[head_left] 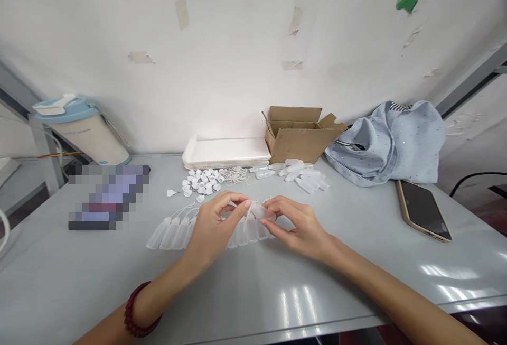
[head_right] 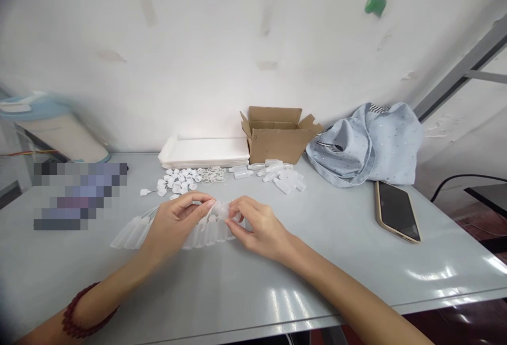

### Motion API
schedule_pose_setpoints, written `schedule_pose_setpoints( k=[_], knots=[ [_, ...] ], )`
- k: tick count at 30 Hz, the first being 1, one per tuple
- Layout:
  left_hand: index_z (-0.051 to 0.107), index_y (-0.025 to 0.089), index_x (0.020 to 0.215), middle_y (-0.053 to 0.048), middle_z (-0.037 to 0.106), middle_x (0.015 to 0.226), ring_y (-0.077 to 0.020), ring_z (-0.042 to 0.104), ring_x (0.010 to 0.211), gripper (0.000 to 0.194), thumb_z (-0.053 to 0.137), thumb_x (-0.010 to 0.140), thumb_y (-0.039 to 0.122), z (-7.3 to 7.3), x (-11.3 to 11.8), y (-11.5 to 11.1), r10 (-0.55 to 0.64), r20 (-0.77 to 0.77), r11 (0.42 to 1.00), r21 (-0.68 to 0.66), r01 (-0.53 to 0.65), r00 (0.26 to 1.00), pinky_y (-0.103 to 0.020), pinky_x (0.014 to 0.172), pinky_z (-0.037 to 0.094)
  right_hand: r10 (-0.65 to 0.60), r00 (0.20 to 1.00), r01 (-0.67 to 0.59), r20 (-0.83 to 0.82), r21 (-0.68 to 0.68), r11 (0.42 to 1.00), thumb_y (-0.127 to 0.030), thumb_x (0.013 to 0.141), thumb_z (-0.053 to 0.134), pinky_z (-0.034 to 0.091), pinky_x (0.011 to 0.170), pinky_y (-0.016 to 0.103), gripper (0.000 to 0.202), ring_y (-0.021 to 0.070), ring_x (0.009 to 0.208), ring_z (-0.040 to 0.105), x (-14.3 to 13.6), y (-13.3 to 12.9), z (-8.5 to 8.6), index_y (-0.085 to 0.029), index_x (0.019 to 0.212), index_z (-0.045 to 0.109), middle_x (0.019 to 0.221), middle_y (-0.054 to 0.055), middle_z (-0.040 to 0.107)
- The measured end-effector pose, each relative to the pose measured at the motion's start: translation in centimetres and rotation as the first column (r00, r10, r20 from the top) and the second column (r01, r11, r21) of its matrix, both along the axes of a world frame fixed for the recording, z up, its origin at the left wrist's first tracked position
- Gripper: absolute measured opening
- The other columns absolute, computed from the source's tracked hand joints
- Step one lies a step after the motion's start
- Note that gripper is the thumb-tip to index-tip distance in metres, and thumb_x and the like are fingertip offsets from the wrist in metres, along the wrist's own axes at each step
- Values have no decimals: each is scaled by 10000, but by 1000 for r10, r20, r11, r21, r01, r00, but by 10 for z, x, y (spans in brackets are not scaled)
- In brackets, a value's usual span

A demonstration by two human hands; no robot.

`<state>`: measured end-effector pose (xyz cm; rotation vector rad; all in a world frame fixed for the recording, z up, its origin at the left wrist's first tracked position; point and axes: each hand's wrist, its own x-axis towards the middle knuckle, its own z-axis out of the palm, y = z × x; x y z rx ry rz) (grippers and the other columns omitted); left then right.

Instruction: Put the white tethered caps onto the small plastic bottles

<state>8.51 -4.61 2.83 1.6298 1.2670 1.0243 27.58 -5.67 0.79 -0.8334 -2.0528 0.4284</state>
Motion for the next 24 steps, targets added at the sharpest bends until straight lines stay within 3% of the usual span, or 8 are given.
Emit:
schedule_pose_setpoints(
  k=[5, 13, 16, 19, 24],
  knots=[
    [699, 228, 869, -16, 669, 894, -174, 598, 812, 174, 565, 855, 338, 2, -3, -2, -84, -18, 996, 19, 84, 996, -265, 753, 464, -1, 1000, 1, -21, 5, 1000, -111, 847, 558, 514, 616, 260, 92, 163, 778, 629, 0, -1, 1, -191, 832, 517, 759, 34, 590],
    [739, 238, 903, -17, 698, 853, -185, 609, 783, 215, 655, 786, 397, 2, -3, 4, -114, 125, 972, -192, 137, 986, -273, 755, 483, -35, 998, 32, -57, -60, 998, -150, 863, 537, 552, 617, 263, 55, 128, 708, 605, -1, -1, 3, -198, 836, 536, 853, 52, 636],
    [744, 246, 873, -7, 687, 797, -180, 602, 781, 203, 650, 788, 406, 0, -3, 4, -115, 128, 968, -210, 140, 985, -277, 775, 479, -45, 997, 38, -64, -102, 994, -170, 860, 556, 571, 643, 287, 63, 140, 727, 630, -1, -2, 2, -200, 912, 537, 863, 53, 646],
    [732, 229, 806, -5, 670, 758, -178, 592, 737, 207, 655, 773, 418, 0, -2, 3, -97, 105, 973, -198, 116, 990, -276, 730, 479, -57, 996, 48, -64, -135, 990, -186, 855, 575, 587, 680, 310, 222, 156, 777, 656, -1, -2, -1, -210, 1064, 505, 904, 57, 657],
    [700, 212, 777, -9, 661, 746, -177, 580, 719, 212, 635, 783, 414, 1, 1, -2, -123, 51, 981, -147, 129, 991, -254, 659, 456, -76, 996, 76, 49, 13, 997, -212, 879, 559, 585, 662, 325, 276, 171, 753, 660, 0, -2, -6, -202, 1148, 498, 936, 82, 677]
  ],
)
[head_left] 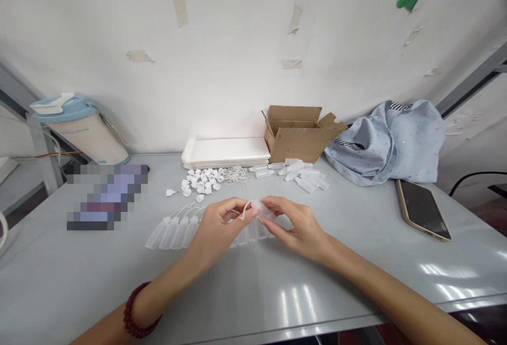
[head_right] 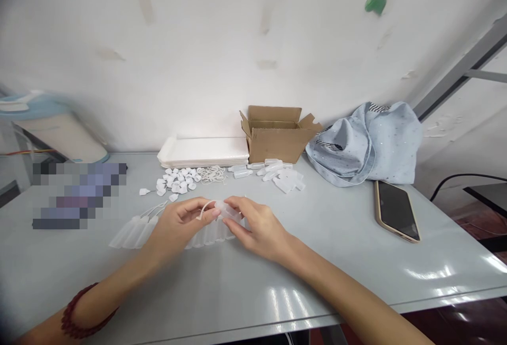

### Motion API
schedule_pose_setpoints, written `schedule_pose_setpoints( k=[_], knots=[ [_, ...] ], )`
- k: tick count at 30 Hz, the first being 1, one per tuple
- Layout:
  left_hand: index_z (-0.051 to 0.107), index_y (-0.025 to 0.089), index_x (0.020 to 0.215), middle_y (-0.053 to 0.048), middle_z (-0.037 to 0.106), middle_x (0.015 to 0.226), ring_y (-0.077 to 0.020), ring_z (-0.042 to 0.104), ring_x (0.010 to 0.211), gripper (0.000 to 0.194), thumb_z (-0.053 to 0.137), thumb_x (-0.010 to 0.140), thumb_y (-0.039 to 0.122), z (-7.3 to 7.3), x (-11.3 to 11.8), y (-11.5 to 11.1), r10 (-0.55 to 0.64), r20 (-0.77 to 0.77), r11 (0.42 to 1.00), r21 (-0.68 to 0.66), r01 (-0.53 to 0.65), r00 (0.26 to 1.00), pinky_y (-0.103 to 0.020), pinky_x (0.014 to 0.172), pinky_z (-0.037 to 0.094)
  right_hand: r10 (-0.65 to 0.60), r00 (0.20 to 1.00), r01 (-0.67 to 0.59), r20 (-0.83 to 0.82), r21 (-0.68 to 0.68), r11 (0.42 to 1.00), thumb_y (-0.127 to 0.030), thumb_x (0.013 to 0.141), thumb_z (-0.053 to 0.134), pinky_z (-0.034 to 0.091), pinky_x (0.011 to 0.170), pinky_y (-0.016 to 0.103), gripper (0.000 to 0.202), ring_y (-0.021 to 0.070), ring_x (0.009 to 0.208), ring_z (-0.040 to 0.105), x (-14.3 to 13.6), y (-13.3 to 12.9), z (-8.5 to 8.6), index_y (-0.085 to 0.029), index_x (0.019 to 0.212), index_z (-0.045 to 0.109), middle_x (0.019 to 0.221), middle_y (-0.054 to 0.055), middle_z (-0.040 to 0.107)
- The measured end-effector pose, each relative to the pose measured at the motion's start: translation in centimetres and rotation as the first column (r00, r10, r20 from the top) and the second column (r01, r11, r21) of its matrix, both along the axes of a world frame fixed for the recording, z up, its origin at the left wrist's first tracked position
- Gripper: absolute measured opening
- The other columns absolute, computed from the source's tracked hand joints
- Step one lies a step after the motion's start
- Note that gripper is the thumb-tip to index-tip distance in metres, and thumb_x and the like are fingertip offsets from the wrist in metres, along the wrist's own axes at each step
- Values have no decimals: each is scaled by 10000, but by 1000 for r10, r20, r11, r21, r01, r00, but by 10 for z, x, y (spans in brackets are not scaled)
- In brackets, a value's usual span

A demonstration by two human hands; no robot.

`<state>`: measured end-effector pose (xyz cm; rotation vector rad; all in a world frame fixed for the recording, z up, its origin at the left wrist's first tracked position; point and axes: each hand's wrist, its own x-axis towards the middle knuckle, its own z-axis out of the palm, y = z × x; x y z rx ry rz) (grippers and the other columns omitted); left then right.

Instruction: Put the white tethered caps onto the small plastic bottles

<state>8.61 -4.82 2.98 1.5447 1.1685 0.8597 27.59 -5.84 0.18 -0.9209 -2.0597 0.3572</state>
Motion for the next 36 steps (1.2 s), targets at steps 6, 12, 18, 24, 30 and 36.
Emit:
schedule_pose_setpoints(
  k=[6, 12, 18, 24, 30, 36],
  knots=[
    [631, 202, 673, 6, 597, 668, -150, 526, 655, 215, 620, 806, 371, -3, 2, -3, 12, -81, 989, 148, 1, 997, -238, 603, 404, 12, 999, -14, 40, 53, 998, -213, 892, 526, 573, 633, 315, 279, 176, 740, 662, 0, 1, -2, -179, 1168, 507, 923, 98, 689],
    [662, 211, 768, -21, 656, 732, -167, 572, 680, 152, 559, 850, 286, -6, 2, -4, 15, -134, 941, 336, 31, 991, -257, 621, 436, 18, 979, -96, -205, -377, 921, -248, 878, 549, 564, 661, 313, 222, 170, 742, 677, -4, -2, 11, -185, 1091, 552, 831, 50, 698],
    [589, 202, 1080, -82, 635, 1053, -199, 591, 848, 238, 587, 849, 259, -12, 2, -6, 136, -200, 798, 602, 12, 970, -305, 703, 502, -83, 806, -446, -586, -694, 565, -343, 866, 591, 550, 724, 315, 195, 163, 744, 697, -3, 2, 24, -183, 977, 599, 810, 41, 714],
    [508, 178, 1244, -128, 595, 1180, -295, 476, 1148, 501, 683, 797, 324, -19, 2, -3, 63, -318, 603, 767, 218, 946, -447, 982, 415, -139, 733, -557, -666, -705, 440, -314, 859, 603, 529, 755, 309, 208, 187, 839, 696, -4, 4, 24, -157, 995, 619, 896, 83, 717],
    [499, 156, 1250, -133, 605, 1154, -291, 475, 1134, 472, 665, 817, 248, -25, 3, -1, 81, -333, 560, 795, 233, 940, -445, 973, 431, -134, 756, -528, -640, -718, 453, -343, 858, 597, 516, 792, 336, 230, 192, 855, 682, -5, 3, 26, -160, 995, 620, 905, 86, 711],
    [485, 153, 1229, -131, 600, 1157, -277, 466, 1104, 444, 662, 823, 177, -31, 7, -2, 55, -317, 494, 833, 250, 947, -442, 929, 466, -91, 933, -201, -348, -713, 672, -314, 864, 572, 473, 658, 276, 244, 157, 764, 628, -3, 1, 26, -169, 1057, 608, 858, 43, 677]
  ],
)
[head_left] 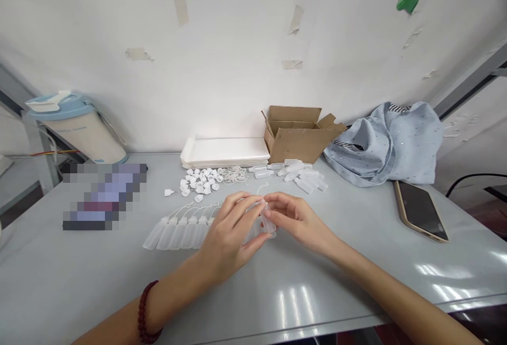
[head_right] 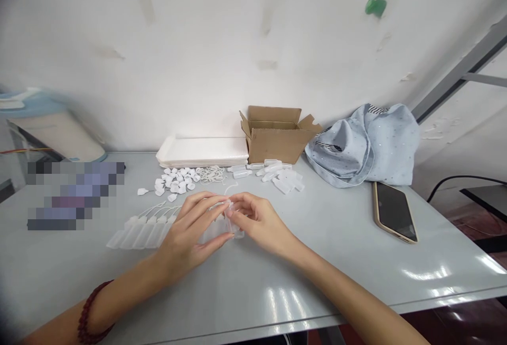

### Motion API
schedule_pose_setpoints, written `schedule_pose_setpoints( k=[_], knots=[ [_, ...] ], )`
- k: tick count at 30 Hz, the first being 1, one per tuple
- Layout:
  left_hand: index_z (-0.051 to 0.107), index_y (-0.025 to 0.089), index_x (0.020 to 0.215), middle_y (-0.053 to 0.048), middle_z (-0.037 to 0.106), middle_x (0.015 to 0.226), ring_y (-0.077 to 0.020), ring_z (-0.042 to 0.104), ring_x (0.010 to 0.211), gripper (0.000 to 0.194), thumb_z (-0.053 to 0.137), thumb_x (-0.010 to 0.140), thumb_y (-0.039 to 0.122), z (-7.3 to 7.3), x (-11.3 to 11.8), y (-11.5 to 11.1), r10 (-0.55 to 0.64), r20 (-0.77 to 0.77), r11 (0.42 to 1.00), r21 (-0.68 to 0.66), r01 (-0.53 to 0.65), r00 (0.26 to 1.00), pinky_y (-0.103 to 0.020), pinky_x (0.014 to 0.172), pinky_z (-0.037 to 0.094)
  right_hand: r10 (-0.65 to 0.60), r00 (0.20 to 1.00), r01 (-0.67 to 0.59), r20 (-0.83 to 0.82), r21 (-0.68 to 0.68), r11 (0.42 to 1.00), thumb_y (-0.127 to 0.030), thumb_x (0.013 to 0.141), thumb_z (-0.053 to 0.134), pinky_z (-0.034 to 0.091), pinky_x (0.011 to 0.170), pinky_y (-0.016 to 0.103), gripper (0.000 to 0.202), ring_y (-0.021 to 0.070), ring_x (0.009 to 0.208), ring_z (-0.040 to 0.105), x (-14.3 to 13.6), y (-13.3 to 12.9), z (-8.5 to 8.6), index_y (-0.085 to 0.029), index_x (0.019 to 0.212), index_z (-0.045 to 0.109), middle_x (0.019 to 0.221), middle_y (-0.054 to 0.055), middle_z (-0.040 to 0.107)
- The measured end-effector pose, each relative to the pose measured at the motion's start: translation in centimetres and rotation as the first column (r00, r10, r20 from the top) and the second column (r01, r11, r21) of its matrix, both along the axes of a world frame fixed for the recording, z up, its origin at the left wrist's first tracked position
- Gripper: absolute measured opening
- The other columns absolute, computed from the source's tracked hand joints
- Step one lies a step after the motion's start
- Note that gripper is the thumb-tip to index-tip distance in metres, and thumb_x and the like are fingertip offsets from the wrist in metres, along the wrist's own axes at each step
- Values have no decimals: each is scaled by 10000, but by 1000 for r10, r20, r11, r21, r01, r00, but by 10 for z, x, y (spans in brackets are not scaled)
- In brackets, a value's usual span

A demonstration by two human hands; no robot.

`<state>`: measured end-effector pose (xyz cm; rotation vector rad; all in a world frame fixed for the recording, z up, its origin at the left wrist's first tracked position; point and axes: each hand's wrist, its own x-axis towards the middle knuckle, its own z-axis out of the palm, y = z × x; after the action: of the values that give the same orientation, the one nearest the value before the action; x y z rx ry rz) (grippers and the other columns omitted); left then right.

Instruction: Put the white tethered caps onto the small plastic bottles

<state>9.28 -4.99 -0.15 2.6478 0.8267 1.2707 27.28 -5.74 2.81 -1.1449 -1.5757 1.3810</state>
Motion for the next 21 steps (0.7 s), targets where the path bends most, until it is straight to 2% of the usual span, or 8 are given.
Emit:
schedule_pose_setpoints(
  k=[2, 5, 9, 13, 16, 21],
  knots=[
    [490, 140, 1217, -133, 599, 1154, -280, 464, 1097, 432, 662, 823, 174, -1, 2, 1, -17, -8, 1000, 17, 17, 1000, -445, 918, 473, -77, 986, 63, 149, 98, 993, -289, 858, 570, 464, 657, 273, 248, 161, 792, 622, 1, 0, 1, -175, 1076, 601, 892, 42, 679],
    [499, 118, 1200, -136, 594, 1158, -288, 458, 1099, 440, 682, 805, 183, 0, 8, 6, -30, -42, 999, 23, 31, 999, -444, 910, 479, -118, 955, 71, 273, 177, 982, -265, 859, 545, 461, 638, 268, 213, 165, 796, 626, 6, 1, 8, -184, 1041, 618, 910, 38, 688],
    [517, 110, 1164, -128, 609, 1131, -285, 478, 1069, 413, 685, 803, 218, 2, 20, 12, -44, -96, 998, -39, 40, 994, -445, 891, 492, -138, 882, 29, 450, 239, 971, -241, 878, 461, 425, 592, 253, 196, 155, 718, 601, 19, 7, 15, -180, 830, 641, 780, 21, 668],
    [555, 100, 1085, -128, 636, 1078, -293, 502, 1044, 369, 697, 789, 269, 1, 32, 13, -72, -182, 989, -139, 47, 981, -450, 857, 506, -155, 730, 14, 666, 212, 977, -164, 846, 385, 309, 496, 243, 282, 118, 531, 454, 32, 14, 15, -178, 595, 513, 556, -14, 516],
    [582, 94, 1030, -135, 643, 1065, -309, 501, 1058, 327, 699, 774, 261, -1, 38, 12, -60, -280, 977, -212, -1, 958, -465, 863, 497, -142, 637, 3, 758, 182, 983, -113, 783, 385, 228, 466, 247, 267, 103, 479, 316, 34, 16, 13, -186, 527, 395, 491, -38, 392],
    [589, 93, 1021, -124, 644, 1003, -297, 505, 1036, 322, 664, 778, 291, 1, 43, 12, -47, -353, 955, -290, -62, 935, -452, 869, 480, -87, 609, -44, 788, 142, 989, -130, 783, 391, 216, 473, 248, 265, 102, 482, 308, 32, 15, 11, -187, 525, 372, 491, -34, 401]
  ],
)
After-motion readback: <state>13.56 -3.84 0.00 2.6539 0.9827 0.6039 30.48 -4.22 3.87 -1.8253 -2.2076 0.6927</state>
